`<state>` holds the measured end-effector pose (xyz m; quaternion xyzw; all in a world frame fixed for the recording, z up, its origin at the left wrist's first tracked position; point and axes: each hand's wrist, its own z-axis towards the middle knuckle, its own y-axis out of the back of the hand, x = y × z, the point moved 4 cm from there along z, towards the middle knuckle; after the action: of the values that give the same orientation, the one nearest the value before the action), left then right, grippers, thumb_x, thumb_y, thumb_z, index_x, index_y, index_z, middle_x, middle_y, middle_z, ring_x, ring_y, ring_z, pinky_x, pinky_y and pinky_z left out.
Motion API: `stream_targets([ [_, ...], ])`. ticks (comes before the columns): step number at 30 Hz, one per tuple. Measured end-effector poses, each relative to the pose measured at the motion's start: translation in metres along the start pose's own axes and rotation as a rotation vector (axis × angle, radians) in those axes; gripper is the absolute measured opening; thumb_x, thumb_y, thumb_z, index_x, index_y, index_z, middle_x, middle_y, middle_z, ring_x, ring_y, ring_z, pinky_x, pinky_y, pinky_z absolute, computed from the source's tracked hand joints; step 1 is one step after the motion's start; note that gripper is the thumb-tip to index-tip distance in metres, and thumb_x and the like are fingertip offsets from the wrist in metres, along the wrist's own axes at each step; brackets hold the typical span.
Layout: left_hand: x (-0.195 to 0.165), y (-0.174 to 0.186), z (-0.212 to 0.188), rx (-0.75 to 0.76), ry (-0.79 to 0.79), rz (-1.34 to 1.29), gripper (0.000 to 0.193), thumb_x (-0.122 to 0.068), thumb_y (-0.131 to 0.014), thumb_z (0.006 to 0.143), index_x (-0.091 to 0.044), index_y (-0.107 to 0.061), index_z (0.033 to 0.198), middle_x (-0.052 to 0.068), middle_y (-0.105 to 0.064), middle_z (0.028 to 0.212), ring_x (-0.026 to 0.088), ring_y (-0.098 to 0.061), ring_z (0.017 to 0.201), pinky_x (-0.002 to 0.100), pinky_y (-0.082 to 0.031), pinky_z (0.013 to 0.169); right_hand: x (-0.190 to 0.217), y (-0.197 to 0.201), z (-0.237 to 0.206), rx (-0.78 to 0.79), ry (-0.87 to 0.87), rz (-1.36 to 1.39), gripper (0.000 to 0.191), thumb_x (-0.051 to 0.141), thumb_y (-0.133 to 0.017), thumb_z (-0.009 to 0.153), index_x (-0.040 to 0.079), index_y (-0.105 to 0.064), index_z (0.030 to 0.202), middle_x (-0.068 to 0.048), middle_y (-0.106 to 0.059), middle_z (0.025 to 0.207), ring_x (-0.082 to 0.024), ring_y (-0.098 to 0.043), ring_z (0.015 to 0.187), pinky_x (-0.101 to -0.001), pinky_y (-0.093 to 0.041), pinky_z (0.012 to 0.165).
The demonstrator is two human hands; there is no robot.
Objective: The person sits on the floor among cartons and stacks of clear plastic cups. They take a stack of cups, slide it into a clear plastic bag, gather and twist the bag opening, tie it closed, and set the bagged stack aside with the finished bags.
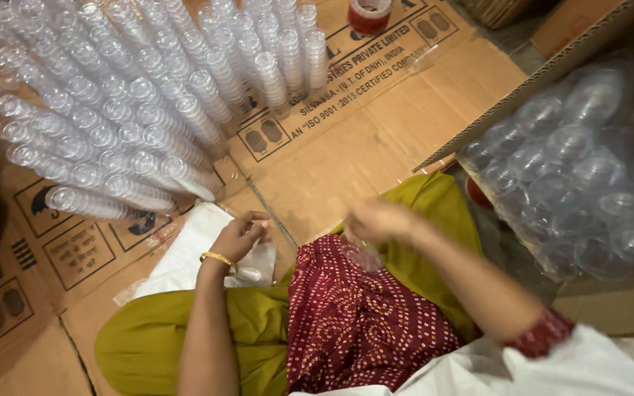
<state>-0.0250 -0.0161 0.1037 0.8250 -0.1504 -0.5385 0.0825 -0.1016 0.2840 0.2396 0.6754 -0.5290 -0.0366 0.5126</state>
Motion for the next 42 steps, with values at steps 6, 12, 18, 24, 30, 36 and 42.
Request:
stream_targets([
  [6,0.013,0.029,0.003,-0.265,0.061,0.196,0.032,-0.03,-0.065,0.094,-0.007,-0.073,0.115,0.009,-0.081,0.086,0.021,-0.075,0.091,0.034,-0.055,0.085,0.092,0.153,0.033,-0.356,0.864,1.435,0.049,0.023,-0.068,0.108,0.006,-0.051,0.15,-0.009,-0.063,0.14,-0.018,-0.063,0.127,-0.0344,-0.053,0.112],
  [12,0.051,0.068,0.015,-0.744,0.175,0.309,0.055,-0.036,-0.077,0.087,-0.006,-0.063,0.131,0.018,-0.074,0.11,0.038,-0.067,0.106,0.045,-0.051,0.093,0.074,0.085,0.041,-0.183,0.662,1.234,0.047,0.03,-0.056,0.106,0.004,-0.056,0.145,-0.014,-0.064,0.144,-0.026,-0.067,0.128,-0.0408,-0.056,0.11],
  [18,0.061,0.09,0.051,-0.981,-0.122,0.184,0.072,-0.033,-0.083,0.074,0.001,-0.056,0.132,0.019,-0.071,0.116,0.037,-0.069,0.104,0.046,-0.052,0.092,-0.035,-0.069,0.065,-0.304,-0.024,1.027,0.03,0.018,-0.061,0.1,0.007,-0.069,0.127,-0.006,-0.077,0.119,-0.013,-0.072,0.107,-0.0292,-0.058,0.097],
  [24,0.064,0.089,0.083,-0.965,0.153,0.19,0.067,-0.045,-0.089,0.072,0.003,-0.064,0.112,0.023,-0.072,0.108,0.041,-0.069,0.1,0.049,-0.054,0.09,-0.077,-0.114,0.105,-0.229,0.094,1.006,0.026,0.014,-0.063,0.099,0.003,-0.068,0.123,-0.006,-0.077,0.114,-0.009,-0.069,0.105,-0.0245,-0.054,0.093],
  [30,0.044,0.074,0.093,-0.922,0.198,0.318,0.058,-0.044,-0.082,0.078,-0.003,-0.065,0.115,0.024,-0.071,0.108,0.046,-0.067,0.096,0.053,-0.053,0.081,-0.081,-0.116,0.125,-0.246,0.019,1.018,0.023,0.014,-0.064,0.097,0.005,-0.07,0.118,-0.003,-0.078,0.112,-0.008,-0.071,0.103,-0.025,-0.056,0.093],
  [36,-0.001,-0.042,0.105,-0.358,-0.032,0.574,0.055,-0.046,-0.075,0.087,-0.01,-0.054,0.124,0.019,-0.07,0.102,0.043,-0.069,0.085,0.054,-0.054,0.074,-0.066,-0.062,0.097,-0.772,-0.055,0.86,0.029,0.022,-0.065,0.102,0.008,-0.072,0.126,-0.006,-0.075,0.115,-0.013,-0.066,0.1,-0.0275,-0.052,0.086],
  [42,-0.026,-0.116,0.082,-0.279,-0.161,0.558,0.07,-0.041,-0.079,0.08,-0.016,-0.047,0.137,0.016,-0.065,0.124,0.045,-0.068,0.09,0.054,-0.056,0.073,0.013,0.015,0.085,-0.897,0.419,0.218,0.025,0.023,-0.068,0.094,0.01,-0.079,0.112,-0.011,-0.074,0.121,-0.029,-0.069,0.111,-0.0403,-0.054,0.095],
])
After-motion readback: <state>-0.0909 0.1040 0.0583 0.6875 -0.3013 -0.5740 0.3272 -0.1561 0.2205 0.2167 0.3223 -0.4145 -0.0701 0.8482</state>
